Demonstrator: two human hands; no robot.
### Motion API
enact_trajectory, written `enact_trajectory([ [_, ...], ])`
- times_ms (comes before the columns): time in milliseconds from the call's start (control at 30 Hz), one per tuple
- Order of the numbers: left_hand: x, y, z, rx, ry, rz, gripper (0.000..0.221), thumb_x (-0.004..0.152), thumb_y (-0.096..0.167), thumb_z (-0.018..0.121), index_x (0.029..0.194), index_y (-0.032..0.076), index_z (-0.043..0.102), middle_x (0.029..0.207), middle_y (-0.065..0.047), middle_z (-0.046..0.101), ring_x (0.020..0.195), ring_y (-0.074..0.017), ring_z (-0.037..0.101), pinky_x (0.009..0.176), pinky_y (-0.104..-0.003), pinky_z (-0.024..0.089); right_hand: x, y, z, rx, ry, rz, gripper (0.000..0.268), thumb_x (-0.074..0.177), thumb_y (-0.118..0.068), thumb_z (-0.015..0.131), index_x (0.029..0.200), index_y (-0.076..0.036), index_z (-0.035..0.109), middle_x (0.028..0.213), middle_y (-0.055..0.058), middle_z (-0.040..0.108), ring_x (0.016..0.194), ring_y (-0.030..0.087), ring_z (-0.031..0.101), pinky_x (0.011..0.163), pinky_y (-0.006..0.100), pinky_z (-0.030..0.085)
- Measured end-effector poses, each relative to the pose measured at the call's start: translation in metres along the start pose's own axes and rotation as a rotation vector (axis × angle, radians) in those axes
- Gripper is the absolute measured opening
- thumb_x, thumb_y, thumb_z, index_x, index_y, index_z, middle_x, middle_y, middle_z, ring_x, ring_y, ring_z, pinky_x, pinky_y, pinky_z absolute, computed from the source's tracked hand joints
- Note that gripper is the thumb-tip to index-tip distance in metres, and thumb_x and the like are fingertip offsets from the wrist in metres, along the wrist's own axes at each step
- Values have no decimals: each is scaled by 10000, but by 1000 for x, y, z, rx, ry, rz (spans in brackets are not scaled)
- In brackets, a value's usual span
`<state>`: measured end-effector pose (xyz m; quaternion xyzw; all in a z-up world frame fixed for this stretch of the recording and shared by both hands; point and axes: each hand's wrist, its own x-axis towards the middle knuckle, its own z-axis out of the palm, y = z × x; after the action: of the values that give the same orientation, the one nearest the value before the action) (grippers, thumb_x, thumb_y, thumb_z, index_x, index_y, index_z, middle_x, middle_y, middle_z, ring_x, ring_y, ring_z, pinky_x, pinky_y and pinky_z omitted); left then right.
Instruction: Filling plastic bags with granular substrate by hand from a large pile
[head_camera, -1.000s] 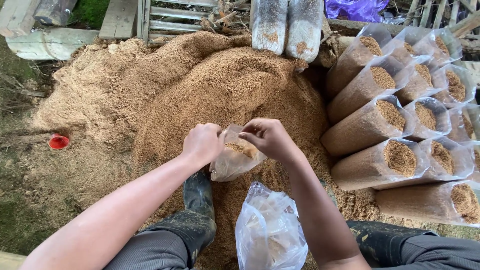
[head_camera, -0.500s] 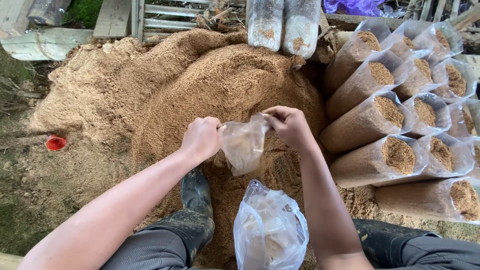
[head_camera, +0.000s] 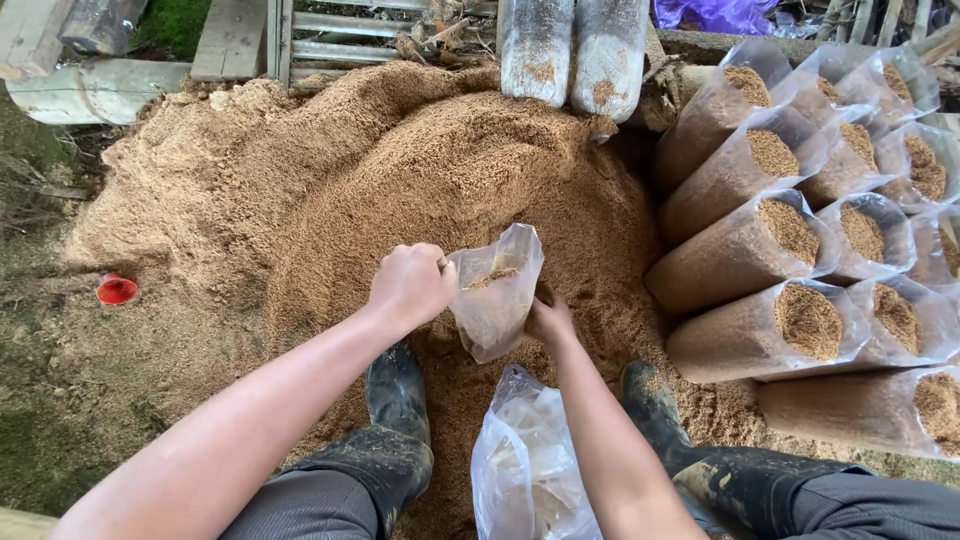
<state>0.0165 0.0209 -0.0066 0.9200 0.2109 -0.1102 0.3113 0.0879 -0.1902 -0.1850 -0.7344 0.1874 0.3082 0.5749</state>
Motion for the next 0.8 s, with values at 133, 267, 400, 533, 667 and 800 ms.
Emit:
enact_trajectory([
  [133,14,-7,3,-17,30,88,230,818,106,556,904,22,752,903,-237,731,972,-462,728,867,-567,588,-22,-35,29,64,-52,-68,698,908,-245,711,1472,55,430,1436,333,513,1361,512,455,1074,657,439],
  [267,17,0,-4,-39,-16,130,574,766,16,573,1338,3,608,1119,-254,706,1179,-444,663,1032,-597,513,47,9,35,238,-85,-62,550,889,-204,728,1360,-6,525,1250,254,594,1161,425,562,960,555,502],
  [400,25,16,-6,-1,-41,131,524,807,116,715,1323,46,654,1161,-250,713,1182,-471,664,1031,-607,513,114,64,23,453,-131,-24,331,876,-152,744,1178,-54,650,955,156,717,848,301,733,769,413,610],
  [533,40,21,4,6,-32,17,172,884,225,656,958,156,796,967,-166,775,1030,-433,736,879,-547,594,110,30,2,499,-256,-5,360,868,-114,760,1207,-72,646,987,140,720,857,292,729,793,391,615],
  [667,47,17,8,11,13,25,163,897,233,660,885,136,790,899,-186,771,974,-451,748,820,-549,608,131,-5,-19,451,-298,-76,295,941,-106,701,1234,-112,668,1069,180,716,940,343,714,859,471,608],
  [800,37,20,5,-15,13,34,186,902,224,647,838,98,768,872,-226,755,946,-477,744,795,-558,608,22,-112,-26,479,-303,-326,419,807,-10,785,1204,-43,657,972,128,660,871,289,694,816,425,609],
])
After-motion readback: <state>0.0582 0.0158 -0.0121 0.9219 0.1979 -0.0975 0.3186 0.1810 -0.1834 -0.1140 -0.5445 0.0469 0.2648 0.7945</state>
